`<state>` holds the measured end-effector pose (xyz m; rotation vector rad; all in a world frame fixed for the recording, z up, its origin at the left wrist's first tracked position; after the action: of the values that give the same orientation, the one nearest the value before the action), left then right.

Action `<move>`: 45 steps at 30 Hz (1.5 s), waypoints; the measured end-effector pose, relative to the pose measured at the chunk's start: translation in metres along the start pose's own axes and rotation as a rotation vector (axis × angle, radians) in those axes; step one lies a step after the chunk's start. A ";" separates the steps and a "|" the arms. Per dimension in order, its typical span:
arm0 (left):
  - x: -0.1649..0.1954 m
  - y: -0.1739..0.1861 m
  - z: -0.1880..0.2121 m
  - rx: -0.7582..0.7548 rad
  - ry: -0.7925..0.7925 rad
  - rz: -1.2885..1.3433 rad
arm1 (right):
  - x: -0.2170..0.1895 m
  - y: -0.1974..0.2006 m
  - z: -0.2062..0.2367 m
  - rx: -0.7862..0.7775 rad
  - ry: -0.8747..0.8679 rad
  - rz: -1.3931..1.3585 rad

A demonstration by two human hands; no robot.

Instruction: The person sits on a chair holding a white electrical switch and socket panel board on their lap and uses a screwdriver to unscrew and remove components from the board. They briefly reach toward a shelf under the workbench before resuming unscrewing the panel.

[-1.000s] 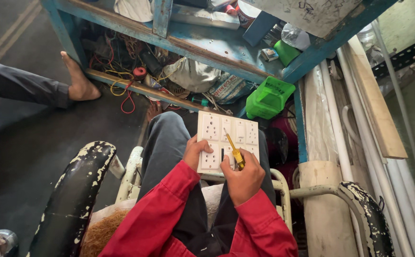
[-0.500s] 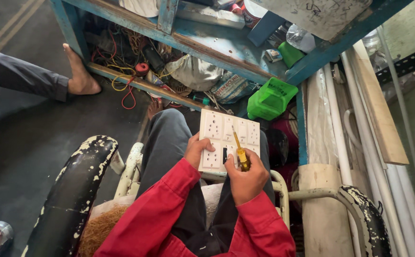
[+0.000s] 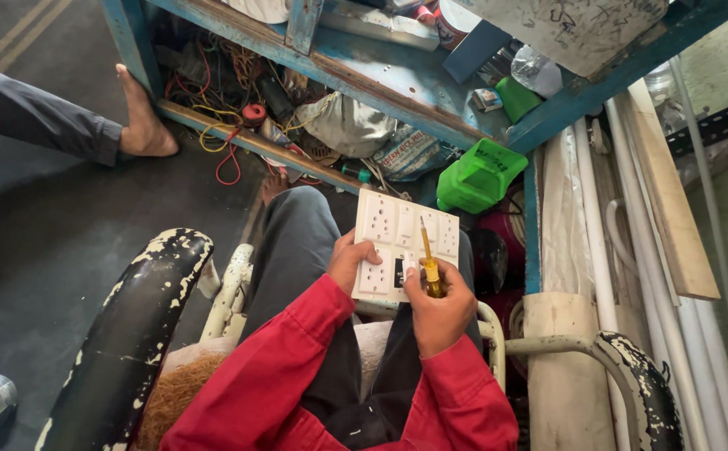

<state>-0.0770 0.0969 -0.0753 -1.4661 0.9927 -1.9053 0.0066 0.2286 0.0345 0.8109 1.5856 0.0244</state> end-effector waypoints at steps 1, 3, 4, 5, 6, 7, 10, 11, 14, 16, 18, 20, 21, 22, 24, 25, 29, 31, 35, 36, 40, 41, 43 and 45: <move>0.000 0.000 0.000 -0.008 0.003 0.005 | -0.002 0.000 0.000 0.002 0.024 0.013; 0.000 0.000 0.000 -0.002 -0.008 -0.006 | -0.005 -0.001 0.001 0.006 0.070 0.040; 0.000 0.001 -0.001 0.001 -0.013 -0.012 | -0.004 0.000 0.000 0.012 0.054 0.054; -0.001 0.001 -0.001 -0.002 -0.014 -0.011 | -0.004 0.000 0.000 0.018 0.037 0.067; -0.001 0.001 -0.001 -0.005 -0.015 -0.009 | -0.003 0.000 0.000 0.023 0.021 0.081; -0.002 0.001 -0.001 -0.008 -0.017 -0.008 | -0.004 0.000 0.000 0.026 0.032 0.080; -0.002 0.001 0.000 -0.015 -0.021 -0.002 | -0.006 0.001 0.000 0.027 0.038 0.069; -0.002 0.000 0.000 -0.014 -0.020 -0.002 | -0.006 0.000 0.000 0.023 0.025 0.058; -0.001 0.000 0.001 -0.011 -0.023 -0.004 | -0.006 0.000 0.000 0.016 0.004 0.025; -0.001 -0.001 0.001 -0.014 -0.030 -0.005 | -0.007 -0.001 0.001 0.016 -0.005 0.031; -0.001 -0.001 0.002 -0.016 -0.027 0.003 | -0.007 -0.001 0.001 0.018 -0.014 0.061; 0.000 -0.001 0.002 -0.022 -0.029 0.002 | -0.008 -0.001 0.002 0.008 -0.001 0.055; 0.000 -0.001 0.002 -0.027 -0.033 -0.003 | -0.008 -0.002 0.002 0.003 0.006 0.052; 0.000 -0.001 0.002 -0.030 -0.037 -0.007 | -0.008 -0.001 0.002 0.004 0.016 0.051; -0.001 -0.001 0.002 -0.023 -0.037 0.001 | -0.008 -0.001 0.002 0.004 0.036 0.052; -0.001 -0.001 0.002 -0.019 -0.036 0.005 | -0.008 -0.001 0.002 0.002 0.035 0.065; -0.001 -0.001 0.003 -0.011 -0.028 0.014 | -0.004 -0.001 -0.003 -0.028 0.001 0.034; 0.000 -0.001 0.003 -0.012 -0.036 0.015 | -0.001 -0.001 -0.005 -0.054 -0.027 -0.001; 0.001 0.000 0.003 -0.011 -0.035 0.020 | 0.001 -0.001 -0.008 -0.091 -0.046 0.012; 0.001 0.000 0.002 -0.009 -0.034 0.013 | 0.001 -0.001 -0.009 -0.095 -0.044 0.024; 0.001 0.000 0.002 0.007 -0.028 0.009 | 0.002 -0.001 -0.010 -0.113 -0.049 0.000; 0.001 0.000 0.002 0.008 -0.029 0.009 | 0.002 -0.001 -0.010 -0.117 -0.054 0.007; 0.001 0.000 0.002 0.011 -0.031 0.006 | 0.001 -0.002 -0.010 -0.115 -0.053 0.023; 0.002 0.000 0.002 0.015 -0.038 0.005 | 0.000 -0.002 -0.010 -0.103 -0.042 0.043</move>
<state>-0.0751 0.0950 -0.0740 -1.4847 0.9619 -1.8702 -0.0032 0.2313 0.0357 0.7608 1.5150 0.1184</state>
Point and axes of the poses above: each hand's wrist, its own z-axis away from the middle knuckle, its own y-axis out of the back of the hand, x = y × z, the point moved 5 cm from there along -z, towards the middle knuckle, and after that the axes turned 5 degrees about -y, right-handed, at the moved point
